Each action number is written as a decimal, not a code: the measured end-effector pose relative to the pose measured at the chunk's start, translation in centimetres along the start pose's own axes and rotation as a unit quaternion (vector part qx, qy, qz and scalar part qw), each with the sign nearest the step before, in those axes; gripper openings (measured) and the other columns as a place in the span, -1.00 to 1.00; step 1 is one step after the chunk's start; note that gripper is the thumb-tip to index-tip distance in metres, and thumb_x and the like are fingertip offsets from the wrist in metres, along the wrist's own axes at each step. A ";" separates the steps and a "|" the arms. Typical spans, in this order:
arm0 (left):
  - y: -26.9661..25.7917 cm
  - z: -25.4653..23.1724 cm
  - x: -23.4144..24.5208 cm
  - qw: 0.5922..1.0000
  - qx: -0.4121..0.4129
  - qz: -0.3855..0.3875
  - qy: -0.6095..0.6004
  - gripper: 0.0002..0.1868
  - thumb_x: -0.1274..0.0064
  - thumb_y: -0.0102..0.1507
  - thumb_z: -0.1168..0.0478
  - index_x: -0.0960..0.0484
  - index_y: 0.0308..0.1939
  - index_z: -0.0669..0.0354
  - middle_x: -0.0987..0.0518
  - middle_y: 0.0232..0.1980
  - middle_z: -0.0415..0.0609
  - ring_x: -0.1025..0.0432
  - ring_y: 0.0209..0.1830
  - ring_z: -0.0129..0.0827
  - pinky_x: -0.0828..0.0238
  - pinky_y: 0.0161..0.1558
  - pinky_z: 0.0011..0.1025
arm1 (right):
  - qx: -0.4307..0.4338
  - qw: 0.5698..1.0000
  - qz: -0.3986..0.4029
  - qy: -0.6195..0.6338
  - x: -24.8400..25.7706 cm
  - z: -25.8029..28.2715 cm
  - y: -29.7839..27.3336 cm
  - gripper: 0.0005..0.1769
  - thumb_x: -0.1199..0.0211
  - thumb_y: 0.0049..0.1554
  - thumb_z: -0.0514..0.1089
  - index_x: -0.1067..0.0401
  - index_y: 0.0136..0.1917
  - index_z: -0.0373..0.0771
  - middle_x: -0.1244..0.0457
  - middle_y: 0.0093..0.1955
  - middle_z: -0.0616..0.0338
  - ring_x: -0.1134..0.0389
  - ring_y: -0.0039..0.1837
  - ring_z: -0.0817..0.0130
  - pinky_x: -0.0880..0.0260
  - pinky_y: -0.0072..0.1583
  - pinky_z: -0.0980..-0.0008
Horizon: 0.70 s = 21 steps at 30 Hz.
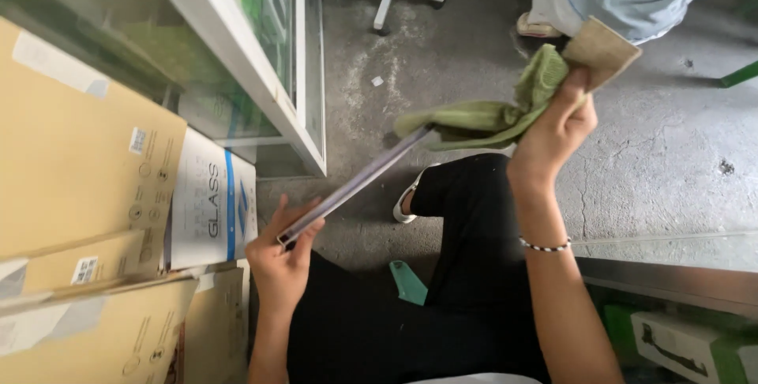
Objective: Wiping down a screen protector box with a cloth and folding the cloth.
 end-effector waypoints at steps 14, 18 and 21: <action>0.7 -2.3 1.0 0.994 -0.101 -0.043 0.003 -0.76 -0.16 0.28 0.45 -0.69 0.02 0.23 -0.72 -0.01 -0.08 -0.65 0.01 -0.30 -0.18 0.56 0.04 | 0.158 0.935 0.228 -0.221 -5.7 6.8 -8.5 -0.57 -0.28 0.05 -0.45 -0.49 0.19 -0.21 -0.19 0.29 0.03 -0.22 0.41 0.06 -0.29 0.42 0.15; 0.4 -2.6 0.9 0.990 -0.133 -0.054 0.018 -0.71 -0.09 0.28 0.48 -0.69 0.05 0.20 -0.71 0.06 -0.09 -0.63 0.15 -0.26 -0.21 0.58 0.04 | 0.297 0.833 0.372 -0.282 -7.5 6.0 -12.7 -0.42 -0.33 -0.24 -0.44 -0.54 0.08 -0.14 -0.24 0.21 0.07 -0.20 0.39 -0.11 -0.26 0.37 -0.10; -0.5 -3.0 1.8 0.988 -0.138 -0.067 -0.001 -0.75 -0.15 0.30 0.40 -0.68 0.05 0.18 -0.70 0.06 -0.08 -0.61 0.15 -0.26 -0.23 0.56 0.01 | 0.306 0.833 0.289 -0.360 -5.5 1.7 -13.1 -0.63 -0.44 -0.07 -0.35 -0.43 -0.01 -0.20 -0.19 0.26 -0.07 -0.17 0.38 -0.16 -0.30 0.38 -0.01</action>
Point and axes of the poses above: each hand's wrist, its own y-axis towards the middle knuckle, its own x-axis out of the back of the hand, z = x × y, the point moved 2 cm from there along y, towards the middle knuckle
